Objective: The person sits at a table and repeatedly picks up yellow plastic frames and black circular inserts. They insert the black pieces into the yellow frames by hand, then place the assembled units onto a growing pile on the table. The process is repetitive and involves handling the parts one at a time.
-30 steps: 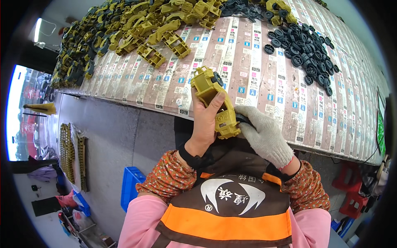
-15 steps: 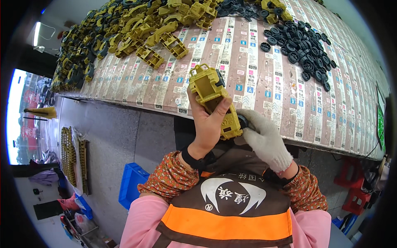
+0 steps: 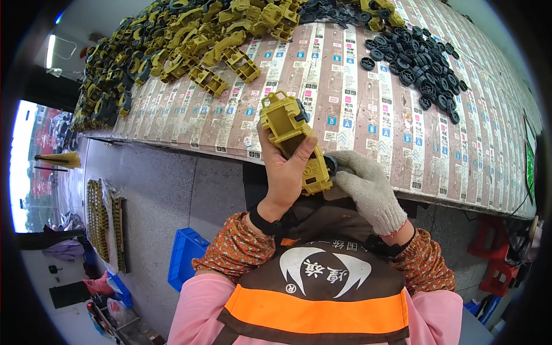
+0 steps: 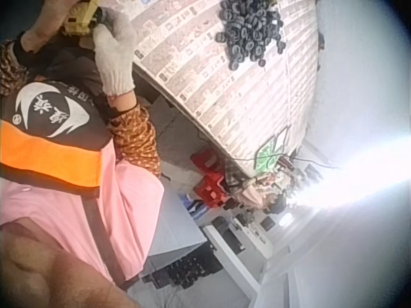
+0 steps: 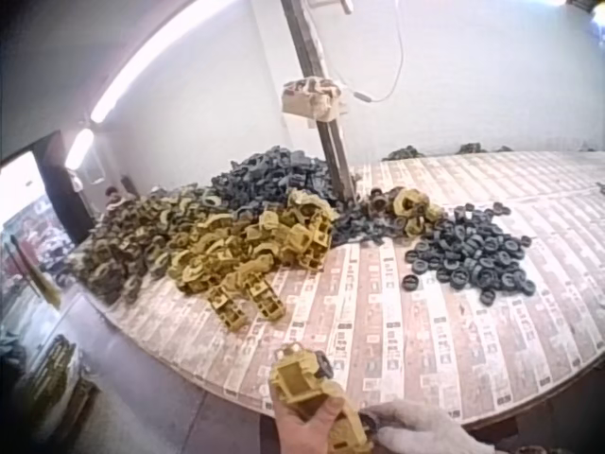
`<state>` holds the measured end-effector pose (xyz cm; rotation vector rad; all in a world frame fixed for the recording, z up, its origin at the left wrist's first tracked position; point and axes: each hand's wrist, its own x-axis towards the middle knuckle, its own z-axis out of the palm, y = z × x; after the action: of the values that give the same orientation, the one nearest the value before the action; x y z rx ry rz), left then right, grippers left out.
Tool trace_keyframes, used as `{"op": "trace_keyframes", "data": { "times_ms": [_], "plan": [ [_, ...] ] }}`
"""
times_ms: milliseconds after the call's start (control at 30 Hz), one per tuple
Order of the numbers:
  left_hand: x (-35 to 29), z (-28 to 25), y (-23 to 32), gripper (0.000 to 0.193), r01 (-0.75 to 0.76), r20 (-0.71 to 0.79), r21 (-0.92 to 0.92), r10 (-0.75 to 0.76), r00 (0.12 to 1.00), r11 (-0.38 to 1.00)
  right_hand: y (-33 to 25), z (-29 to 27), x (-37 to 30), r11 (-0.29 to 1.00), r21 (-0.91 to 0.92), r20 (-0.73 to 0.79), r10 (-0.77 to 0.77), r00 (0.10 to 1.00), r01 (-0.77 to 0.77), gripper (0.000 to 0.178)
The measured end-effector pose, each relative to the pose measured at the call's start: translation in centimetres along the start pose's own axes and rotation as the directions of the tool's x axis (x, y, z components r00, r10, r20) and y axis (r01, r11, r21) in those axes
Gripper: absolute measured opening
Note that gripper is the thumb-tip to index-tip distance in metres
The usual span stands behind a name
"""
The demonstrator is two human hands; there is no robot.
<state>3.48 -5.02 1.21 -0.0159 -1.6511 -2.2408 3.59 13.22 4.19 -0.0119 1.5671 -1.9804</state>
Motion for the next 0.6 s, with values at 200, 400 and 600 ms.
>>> {"op": "trace_keyframes", "data": {
  "times_ms": [200,400,600],
  "plan": [
    [-0.1,0.0,0.2,0.054,0.052,0.004,-0.015,-0.052,0.999,0.999,0.4,-0.1,0.6,0.992,-0.122,-0.015,-0.016,1.0,0.014,0.036],
    [0.2,-0.2,0.3,0.055,0.029,-0.009,-0.05,-0.03,1.0,0.998,-0.3,0.5,0.0,0.996,-0.075,-0.095,0.039,0.995,-0.047,0.033],
    [-0.1,-0.3,-0.2,0.058,-0.008,-0.036,0.047,0.01,0.999,0.999,0.4,0.8,-0.4,0.958,-0.271,-0.111,-0.13,0.985,0.096,0.025]
  ]
}}
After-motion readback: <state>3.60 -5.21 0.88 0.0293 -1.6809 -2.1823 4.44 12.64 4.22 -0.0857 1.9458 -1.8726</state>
